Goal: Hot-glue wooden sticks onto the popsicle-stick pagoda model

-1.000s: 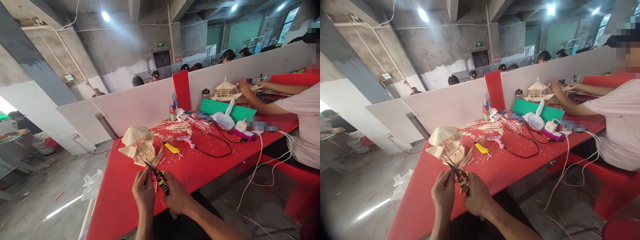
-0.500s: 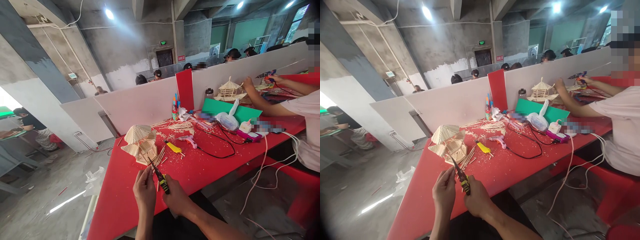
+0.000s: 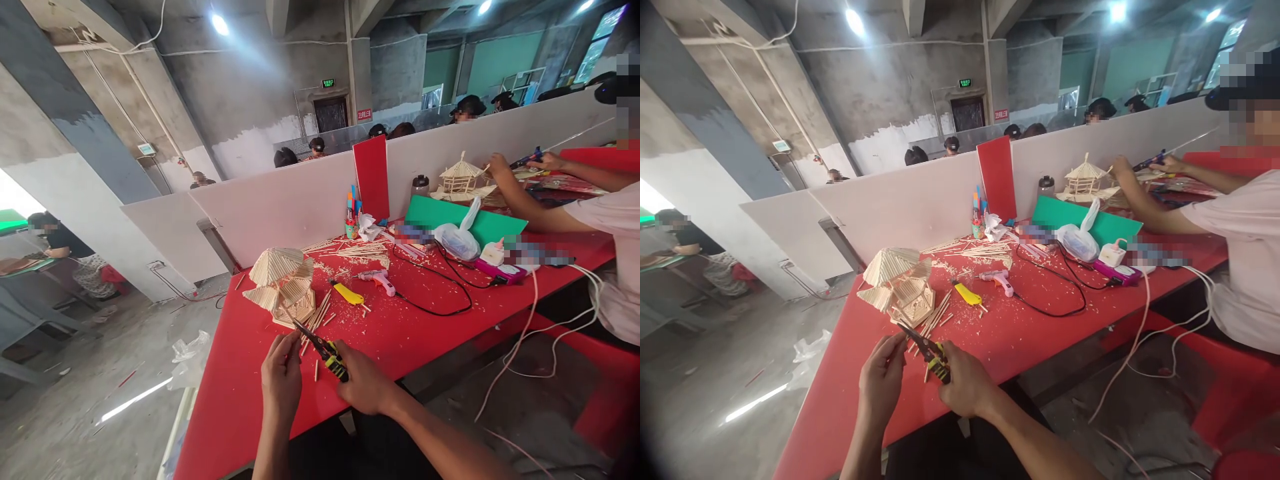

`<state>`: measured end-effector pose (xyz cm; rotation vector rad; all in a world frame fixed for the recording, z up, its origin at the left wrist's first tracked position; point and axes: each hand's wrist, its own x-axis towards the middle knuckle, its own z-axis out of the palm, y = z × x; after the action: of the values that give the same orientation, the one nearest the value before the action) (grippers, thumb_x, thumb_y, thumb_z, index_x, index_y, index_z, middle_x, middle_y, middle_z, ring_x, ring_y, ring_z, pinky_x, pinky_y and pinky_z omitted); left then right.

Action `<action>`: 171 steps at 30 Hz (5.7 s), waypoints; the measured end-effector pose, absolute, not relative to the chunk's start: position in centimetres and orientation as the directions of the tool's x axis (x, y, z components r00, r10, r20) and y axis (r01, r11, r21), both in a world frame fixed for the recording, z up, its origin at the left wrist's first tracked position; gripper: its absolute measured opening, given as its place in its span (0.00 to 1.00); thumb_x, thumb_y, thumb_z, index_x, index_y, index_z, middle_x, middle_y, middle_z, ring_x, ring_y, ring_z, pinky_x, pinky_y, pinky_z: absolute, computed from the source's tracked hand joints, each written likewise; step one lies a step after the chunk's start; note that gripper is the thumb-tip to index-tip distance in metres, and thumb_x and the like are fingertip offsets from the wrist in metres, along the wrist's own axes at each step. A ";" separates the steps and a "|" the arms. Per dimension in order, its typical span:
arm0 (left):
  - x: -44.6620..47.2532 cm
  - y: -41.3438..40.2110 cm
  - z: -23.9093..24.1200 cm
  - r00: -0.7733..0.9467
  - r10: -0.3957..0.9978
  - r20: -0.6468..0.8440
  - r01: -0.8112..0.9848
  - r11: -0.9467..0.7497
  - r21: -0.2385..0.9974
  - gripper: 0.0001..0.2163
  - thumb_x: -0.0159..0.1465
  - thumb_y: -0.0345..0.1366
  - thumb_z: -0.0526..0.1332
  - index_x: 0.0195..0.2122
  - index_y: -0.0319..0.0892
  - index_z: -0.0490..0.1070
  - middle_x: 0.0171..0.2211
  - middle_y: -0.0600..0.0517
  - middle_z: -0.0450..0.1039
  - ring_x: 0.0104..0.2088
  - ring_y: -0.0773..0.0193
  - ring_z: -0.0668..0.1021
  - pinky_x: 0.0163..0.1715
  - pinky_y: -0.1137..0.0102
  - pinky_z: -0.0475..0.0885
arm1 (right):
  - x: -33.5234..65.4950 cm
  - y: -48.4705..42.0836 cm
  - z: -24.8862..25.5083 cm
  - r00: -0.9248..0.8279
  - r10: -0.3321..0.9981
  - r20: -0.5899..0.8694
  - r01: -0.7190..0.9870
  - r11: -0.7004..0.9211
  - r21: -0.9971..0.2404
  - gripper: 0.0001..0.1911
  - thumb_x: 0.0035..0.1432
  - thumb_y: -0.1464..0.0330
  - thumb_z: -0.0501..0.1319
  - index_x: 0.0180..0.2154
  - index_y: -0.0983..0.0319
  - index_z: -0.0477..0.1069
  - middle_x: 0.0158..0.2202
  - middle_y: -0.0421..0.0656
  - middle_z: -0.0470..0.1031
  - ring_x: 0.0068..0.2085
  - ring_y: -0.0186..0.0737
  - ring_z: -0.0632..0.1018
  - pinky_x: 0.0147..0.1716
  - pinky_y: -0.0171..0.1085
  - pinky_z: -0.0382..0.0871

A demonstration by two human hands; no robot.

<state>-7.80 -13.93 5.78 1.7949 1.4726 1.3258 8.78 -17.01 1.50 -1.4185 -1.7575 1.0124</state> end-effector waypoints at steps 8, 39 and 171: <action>-8.0 -13.6 6.0 -0.032 0.986 0.161 0.318 -0.142 0.937 0.12 0.57 0.43 0.63 0.36 0.41 0.78 0.21 0.54 0.67 0.20 0.69 0.67 0.22 0.73 0.63 | 10.0 -16.5 1.7 -0.126 0.991 -0.054 0.629 0.038 -0.777 0.10 0.48 0.74 0.56 0.36 0.59 0.64 0.29 0.38 0.72 0.30 0.35 0.71 0.26 0.32 0.51; -7.3 -9.5 6.6 0.033 0.918 -0.395 -0.663 0.316 0.679 0.10 0.52 0.31 0.70 0.33 0.37 0.73 0.20 0.57 0.66 0.17 0.77 0.64 0.13 0.80 0.56 | 4.3 -10.3 4.6 -0.056 0.550 0.833 0.738 0.585 -0.336 0.04 0.62 0.67 0.61 0.38 0.57 0.75 0.32 0.41 0.75 0.38 0.37 0.71 0.40 0.41 0.57; -3.0 -6.3 6.3 -0.353 0.761 -0.545 -0.822 0.026 0.569 0.06 0.63 0.32 0.62 0.29 0.39 0.69 0.24 0.57 0.64 0.16 0.78 0.68 0.16 0.82 0.66 | 3.8 -4.4 2.5 -0.098 0.553 0.827 0.742 0.594 -0.310 0.10 0.65 0.66 0.58 0.46 0.58 0.75 0.33 0.42 0.75 0.37 0.38 0.71 0.37 0.37 0.64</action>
<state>-2.98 -6.30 6.27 -0.0822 1.0261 1.6375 3.80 -4.43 2.48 -1.0623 -1.7722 -0.2246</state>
